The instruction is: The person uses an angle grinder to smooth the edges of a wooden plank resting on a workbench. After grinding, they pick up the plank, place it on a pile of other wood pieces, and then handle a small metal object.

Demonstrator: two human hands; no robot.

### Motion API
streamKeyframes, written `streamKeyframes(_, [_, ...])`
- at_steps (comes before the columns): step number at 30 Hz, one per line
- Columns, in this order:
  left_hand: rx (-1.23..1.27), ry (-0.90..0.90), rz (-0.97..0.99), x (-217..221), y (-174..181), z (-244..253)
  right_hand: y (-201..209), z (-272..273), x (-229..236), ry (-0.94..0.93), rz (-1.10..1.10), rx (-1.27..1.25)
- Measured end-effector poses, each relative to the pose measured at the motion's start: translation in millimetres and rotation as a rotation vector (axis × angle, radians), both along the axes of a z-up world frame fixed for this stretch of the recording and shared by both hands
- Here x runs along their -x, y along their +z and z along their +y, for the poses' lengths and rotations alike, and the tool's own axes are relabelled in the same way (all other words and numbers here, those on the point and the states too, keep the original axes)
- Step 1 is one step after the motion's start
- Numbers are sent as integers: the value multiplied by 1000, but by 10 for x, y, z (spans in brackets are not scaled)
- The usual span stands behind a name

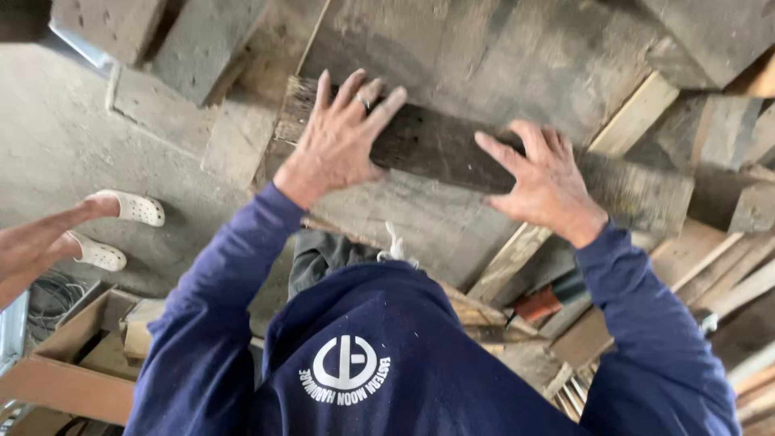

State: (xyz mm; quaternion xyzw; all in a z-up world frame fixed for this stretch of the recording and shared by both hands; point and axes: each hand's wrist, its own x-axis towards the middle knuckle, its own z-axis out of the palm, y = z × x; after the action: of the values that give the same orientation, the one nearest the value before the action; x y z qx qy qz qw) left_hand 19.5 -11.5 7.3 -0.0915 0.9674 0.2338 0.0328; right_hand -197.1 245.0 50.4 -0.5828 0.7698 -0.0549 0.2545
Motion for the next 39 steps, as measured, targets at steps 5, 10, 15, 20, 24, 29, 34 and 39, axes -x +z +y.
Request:
streamKeyframes(5, [239, 135, 216, -493, -149, 156, -199, 101, -269, 151, 357, 315])
streamKeyframes(10, [301, 168, 31, -1230, -746, 688, -916, 309, -961, 43, 280, 245])
streamKeyframes(15, [332, 251, 4, -1247, -1095, 865, -1235, 382, -1101, -229, 204, 137])
streamKeyframes(20, [257, 203, 111, -801, -1159, 919, -1289, 336, -591, -244, 295, 135])
streamKeyframes(24, [142, 309, 227, -722, -1300, 948, -1446, 451, -523, -208, 249, 166])
streamKeyframes(29, [39, 258, 14, -852, -1305, 1014, -1579, 588, -526, -129, 263, 193])
streamKeyframes(34, [12, 189, 67, -1262, -1259, 1086, -1709, 887, -985, -78, 309, 33])
streamKeyframes(39, [-53, 149, 57, -1354, -1230, 1031, -1570, 953, -1260, -119, 337, 123])
